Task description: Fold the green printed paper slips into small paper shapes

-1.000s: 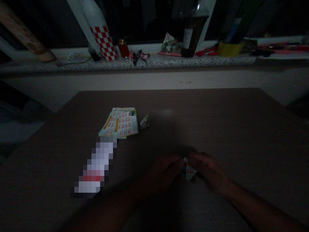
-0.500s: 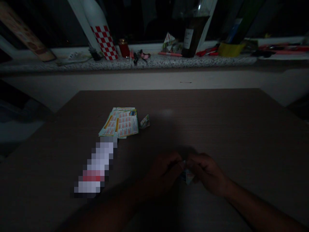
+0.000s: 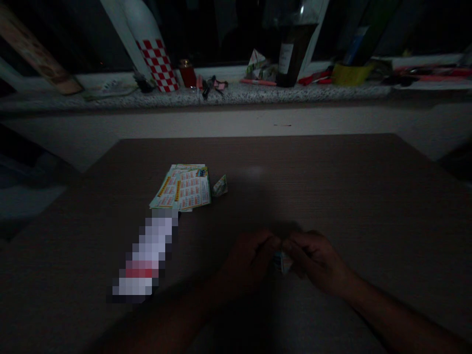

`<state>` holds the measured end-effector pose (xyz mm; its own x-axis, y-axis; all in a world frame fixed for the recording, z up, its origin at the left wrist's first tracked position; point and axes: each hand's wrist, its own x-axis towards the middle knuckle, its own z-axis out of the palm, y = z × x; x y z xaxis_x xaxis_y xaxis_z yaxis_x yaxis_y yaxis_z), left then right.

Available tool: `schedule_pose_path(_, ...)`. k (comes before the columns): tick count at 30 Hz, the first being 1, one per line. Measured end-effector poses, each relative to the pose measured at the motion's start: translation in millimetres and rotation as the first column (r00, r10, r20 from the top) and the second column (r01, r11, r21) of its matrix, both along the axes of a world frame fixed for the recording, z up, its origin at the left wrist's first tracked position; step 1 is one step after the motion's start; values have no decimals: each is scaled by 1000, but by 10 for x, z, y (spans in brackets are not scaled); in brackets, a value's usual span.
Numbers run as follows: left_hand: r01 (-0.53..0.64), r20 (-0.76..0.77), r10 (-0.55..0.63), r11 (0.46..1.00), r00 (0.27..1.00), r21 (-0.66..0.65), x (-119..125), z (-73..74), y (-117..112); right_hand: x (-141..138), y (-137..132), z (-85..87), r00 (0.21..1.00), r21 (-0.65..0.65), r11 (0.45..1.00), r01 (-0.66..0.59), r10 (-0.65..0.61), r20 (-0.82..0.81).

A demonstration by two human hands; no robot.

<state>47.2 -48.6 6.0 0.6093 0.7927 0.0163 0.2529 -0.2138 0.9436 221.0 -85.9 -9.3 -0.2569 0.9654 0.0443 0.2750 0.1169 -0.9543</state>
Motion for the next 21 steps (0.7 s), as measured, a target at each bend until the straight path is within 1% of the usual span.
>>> schedule_pose_path(2,9,-2,-9,1000,1000,-11,1,12,-8,6,-8,19,999,44,999,8,-10,46)
schedule_pose_path(3,10,1,-10,1000,1000,-18,2,22,-12,8,-10,23,999,46,999,6,-8,47)
schedule_pose_path(5,-5,17,5,999,1000,-35,5,40,-17,11,-6,20,1000,24,1000,-2,2,9)
schedule_pose_path(7,-46,40,48,998,998,-52,5,48,-16,14,3,13,999,9,1000,-18,19,-37)
schedule_pose_path(10,-94,61,99,992,993,-85,0,36,-8,21,9,22,999,41,999,-26,27,-20)
schedule_pose_path(11,-94,69,100,991,993,-93,-2,29,-7,24,7,29,1000,55,998,-21,21,-3)
schedule_pose_path(13,-80,81,89,991,993,-104,-8,13,-7,27,-1,36,1000,39,999,-19,20,-8)
schedule_pose_path(15,-74,83,83,991,993,-110,-15,0,-11,27,-5,28,998,-2,1000,-16,15,-55)
schedule_pose_path(17,-79,68,87,990,994,-121,-20,-9,-15,23,1,13,991,-38,999,19,-24,-130)
schedule_pose_path(19,-101,50,109,985,993,-137,-21,-14,-18,18,15,4,976,-53,997,62,-72,-205)
schedule_pose_path(21,-142,38,149,979,988,-149,-18,-19,-18,15,28,6,972,-60,996,63,-75,-224)
